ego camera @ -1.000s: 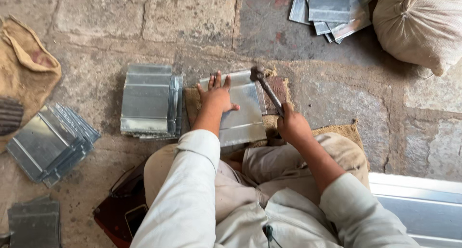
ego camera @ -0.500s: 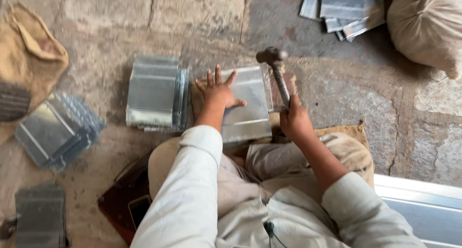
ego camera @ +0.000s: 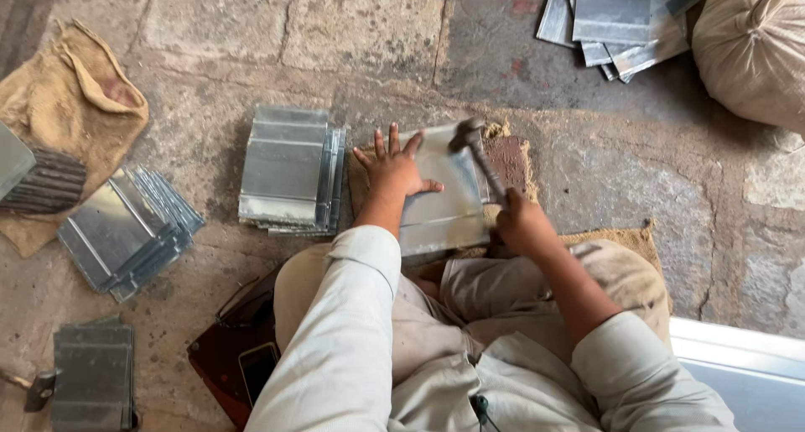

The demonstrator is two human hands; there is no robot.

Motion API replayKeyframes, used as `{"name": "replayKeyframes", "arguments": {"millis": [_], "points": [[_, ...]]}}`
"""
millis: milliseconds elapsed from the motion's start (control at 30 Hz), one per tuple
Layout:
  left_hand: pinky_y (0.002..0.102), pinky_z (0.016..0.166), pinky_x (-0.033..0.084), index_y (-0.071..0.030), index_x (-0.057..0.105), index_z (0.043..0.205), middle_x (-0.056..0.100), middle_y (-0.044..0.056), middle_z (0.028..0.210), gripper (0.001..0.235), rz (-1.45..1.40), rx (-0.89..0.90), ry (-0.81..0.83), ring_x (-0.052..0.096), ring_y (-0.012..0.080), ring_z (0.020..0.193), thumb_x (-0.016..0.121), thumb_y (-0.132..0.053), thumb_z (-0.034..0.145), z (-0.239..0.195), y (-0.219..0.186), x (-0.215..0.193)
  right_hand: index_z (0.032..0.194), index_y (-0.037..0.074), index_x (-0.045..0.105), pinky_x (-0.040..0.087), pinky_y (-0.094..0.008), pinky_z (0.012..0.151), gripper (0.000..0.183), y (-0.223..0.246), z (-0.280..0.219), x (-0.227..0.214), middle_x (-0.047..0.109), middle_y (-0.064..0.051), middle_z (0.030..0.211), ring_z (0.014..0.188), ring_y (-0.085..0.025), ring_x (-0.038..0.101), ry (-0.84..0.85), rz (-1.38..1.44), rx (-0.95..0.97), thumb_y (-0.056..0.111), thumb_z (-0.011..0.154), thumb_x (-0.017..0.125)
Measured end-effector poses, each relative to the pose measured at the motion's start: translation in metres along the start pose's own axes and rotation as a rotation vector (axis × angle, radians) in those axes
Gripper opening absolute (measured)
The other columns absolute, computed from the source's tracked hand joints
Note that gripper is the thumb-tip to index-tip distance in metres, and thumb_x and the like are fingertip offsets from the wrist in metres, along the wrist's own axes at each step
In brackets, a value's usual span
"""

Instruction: The person hammers metal sheets on a metal block by hand. They pick up individual metal plates from a stack, place them onto a metal base, strike them repeatedly with a hammer, and then set them aside.

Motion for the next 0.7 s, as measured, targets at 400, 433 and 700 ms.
{"name": "replayKeyframes", "arguments": {"millis": [400,433,700], "points": [[0.068,0.112,0.029,-0.006,0.028,0.153,0.030,0.021,0.162,0.113,-0.190,-0.289,-0.092,0.049,0.0421,0.133,0.069,-0.081,0.078,-0.011,0.068,0.015,0.100,0.004,0.051,0.031,-0.030,0.038,0.006,-0.099,-0.053,0.026,0.047,-0.004,0.067,0.049,-0.014,0.040,0.213,1.023,0.612,0.008,0.097,0.055],[0.060,0.104,0.046,-0.003,0.033,0.155,0.051,0.022,0.147,0.108,-0.345,-0.341,0.005,0.064,0.0388,0.121,0.069,-0.071,0.079,-0.008,0.079,0.039,0.101,0.005,0.051,0.031,-0.030,0.039,0.006,-0.102,-0.052,0.028,0.047,-0.003,0.067,0.050,-0.014,0.040,0.212,1.013,0.637,0.007,0.096,0.055],[0.044,0.095,0.058,0.007,0.065,0.134,0.074,0.028,0.131,0.086,-0.484,-0.339,0.099,0.074,0.0363,0.107,0.079,-0.058,0.080,-0.002,0.148,0.090,0.105,0.010,0.052,0.031,-0.030,0.040,0.007,-0.093,-0.036,0.031,0.045,-0.002,0.067,0.050,-0.013,0.039,0.230,0.985,0.666,0.010,0.098,0.052]]}}
Point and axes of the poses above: each hand's wrist, its own z-axis towards the middle knuckle, its own x-axis out of the palm, y = z × x, the point moved 9 cm from there along z, towards the middle knuckle
